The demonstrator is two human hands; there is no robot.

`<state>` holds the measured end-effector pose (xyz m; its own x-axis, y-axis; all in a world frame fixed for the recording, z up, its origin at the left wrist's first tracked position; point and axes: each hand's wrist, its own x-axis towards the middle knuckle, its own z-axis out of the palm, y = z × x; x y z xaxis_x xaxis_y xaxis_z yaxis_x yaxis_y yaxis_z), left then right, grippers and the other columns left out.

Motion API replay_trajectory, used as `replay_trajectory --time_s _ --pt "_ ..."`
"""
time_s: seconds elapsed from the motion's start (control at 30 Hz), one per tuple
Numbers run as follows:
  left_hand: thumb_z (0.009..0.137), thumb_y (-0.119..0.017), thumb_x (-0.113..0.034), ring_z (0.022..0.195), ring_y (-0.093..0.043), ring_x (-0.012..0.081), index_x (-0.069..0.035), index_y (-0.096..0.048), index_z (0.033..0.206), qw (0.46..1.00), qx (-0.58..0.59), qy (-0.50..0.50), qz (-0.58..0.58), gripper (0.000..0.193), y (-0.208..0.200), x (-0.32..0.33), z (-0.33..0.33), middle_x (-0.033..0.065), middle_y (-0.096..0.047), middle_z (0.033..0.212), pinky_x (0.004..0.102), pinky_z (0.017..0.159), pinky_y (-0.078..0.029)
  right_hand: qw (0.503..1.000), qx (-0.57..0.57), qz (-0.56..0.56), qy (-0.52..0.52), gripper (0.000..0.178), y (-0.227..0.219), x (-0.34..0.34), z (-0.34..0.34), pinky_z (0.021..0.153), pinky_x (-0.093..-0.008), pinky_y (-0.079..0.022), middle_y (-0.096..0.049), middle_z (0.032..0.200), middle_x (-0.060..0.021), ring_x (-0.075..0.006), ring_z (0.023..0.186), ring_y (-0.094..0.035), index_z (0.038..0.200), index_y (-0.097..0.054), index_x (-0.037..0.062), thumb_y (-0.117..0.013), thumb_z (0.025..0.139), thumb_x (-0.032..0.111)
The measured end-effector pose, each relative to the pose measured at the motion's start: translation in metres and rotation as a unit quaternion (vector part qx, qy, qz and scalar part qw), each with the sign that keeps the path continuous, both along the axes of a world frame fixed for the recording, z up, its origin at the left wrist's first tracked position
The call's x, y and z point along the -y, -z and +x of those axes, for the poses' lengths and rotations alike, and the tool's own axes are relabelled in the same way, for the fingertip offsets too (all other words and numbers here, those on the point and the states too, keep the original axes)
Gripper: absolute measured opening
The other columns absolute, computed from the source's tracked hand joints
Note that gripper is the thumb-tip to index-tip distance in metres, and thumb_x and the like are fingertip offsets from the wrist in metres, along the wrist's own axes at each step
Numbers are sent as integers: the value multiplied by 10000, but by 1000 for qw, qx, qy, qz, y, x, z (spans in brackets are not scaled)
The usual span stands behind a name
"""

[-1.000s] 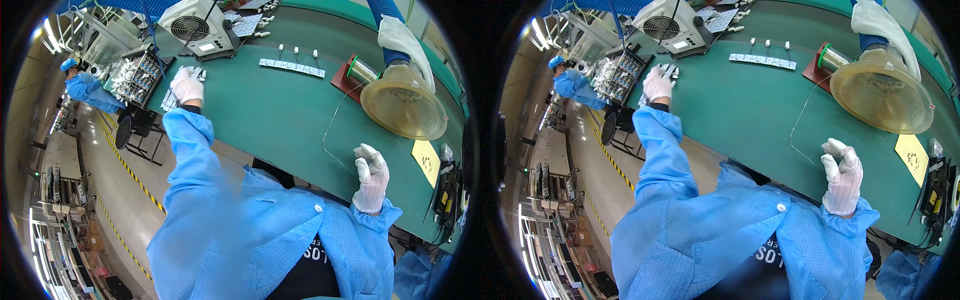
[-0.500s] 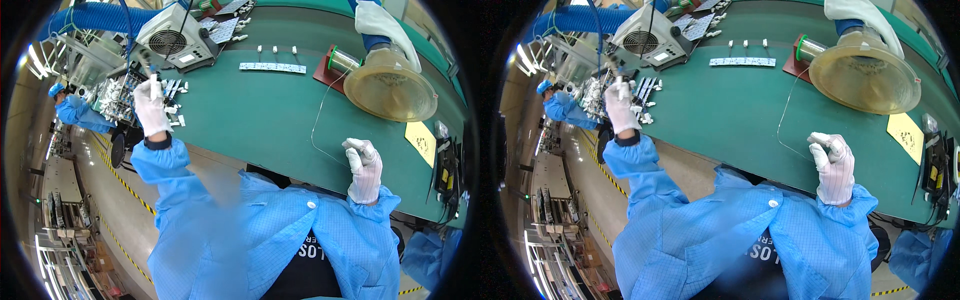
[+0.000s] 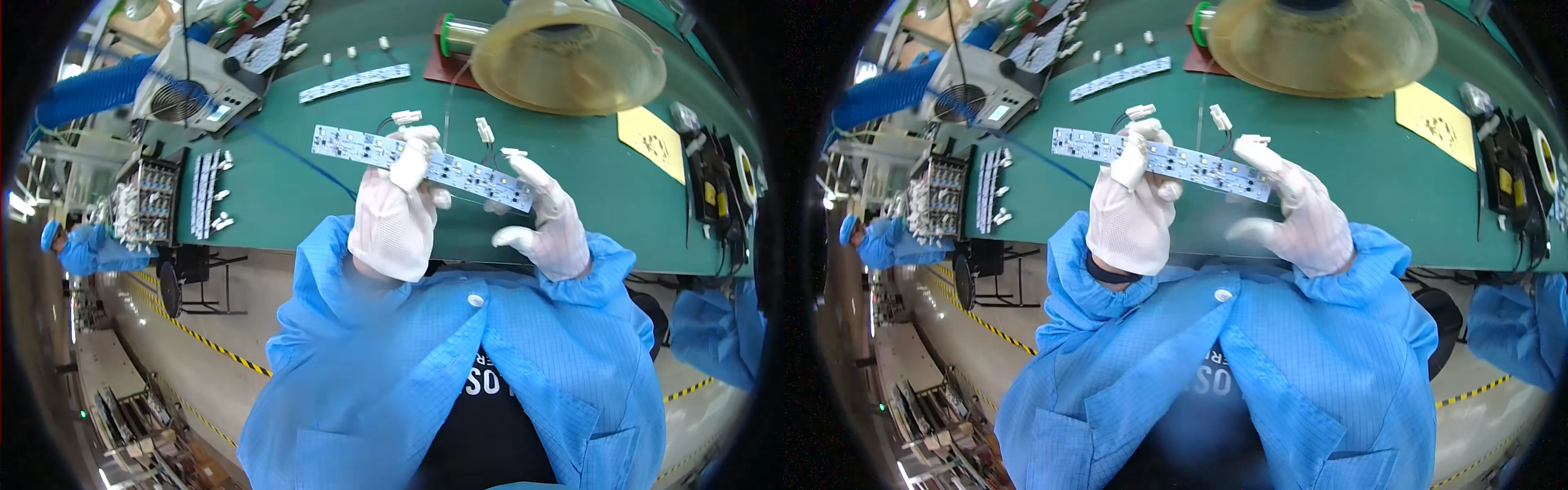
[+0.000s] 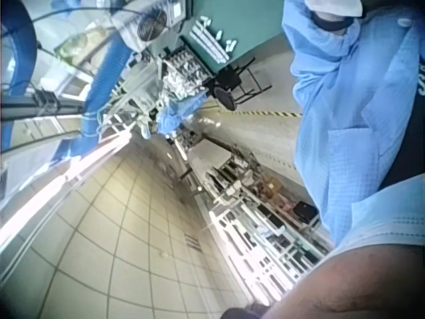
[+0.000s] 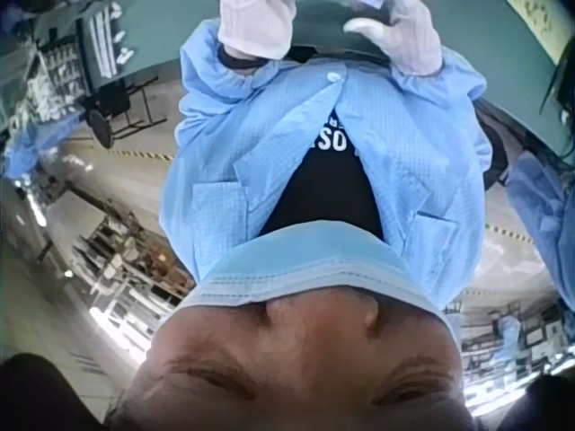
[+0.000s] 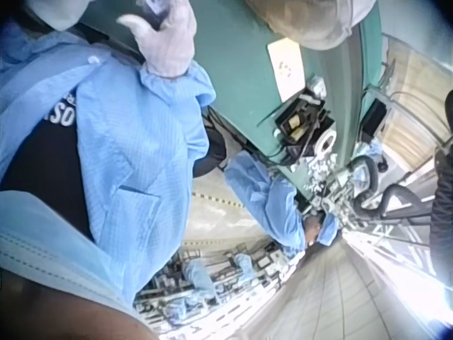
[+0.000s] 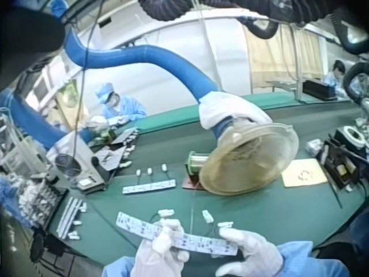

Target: Soldering electronic components onto a printed circuit board at an assembly station.

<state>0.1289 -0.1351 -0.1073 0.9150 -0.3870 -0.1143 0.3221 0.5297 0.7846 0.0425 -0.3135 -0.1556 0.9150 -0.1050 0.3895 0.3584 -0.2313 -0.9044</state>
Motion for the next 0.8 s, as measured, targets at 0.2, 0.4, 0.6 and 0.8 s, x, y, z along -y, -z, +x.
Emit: replay_trajectory --time_s 0.2,0.4,0.6,0.8 --pt "963 -520 -213 1031 -580 243 2 -505 1158 996 39 68 44 290 12 3 -18 145 -511 1150 392 834 -563 993 -21 -86 74 482 -1 7 -2 745 -283 -494 -612 976 -83 -165 852 -609 1118 -633 36 -781 743 302" --pt "978 -487 -244 1079 -546 310 4 -523 1100 995 14 80 -53 279 17 -6 -20 182 -519 1134 541 968 -466 995 -66 -68 18 532 -8 2 -1 791 -296 -489 -623 974 -101 -166 885 -607 1133 -607 4 -786 740 314" --pt "937 -563 -130 1013 -581 306 54 -537 1029 994 -39 27 -99 207 15 -1 -19 188 -540 1075 543 985 -472 909 -49 391 -134 604 0 12 10 941 -362 -432 -609 1128 -131 -210 1037 -569 1221 -545 5 -723 808 408" --pt "911 -590 -71 1036 -593 349 72 -487 1073 991 -60 49 -107 239 14 2 -17 199 -544 1101 531 952 -511 839 16 509 -193 414 4 22 14 857 -339 -425 -564 918 -38 -161 908 -523 1054 -587 93 -738 811 392"
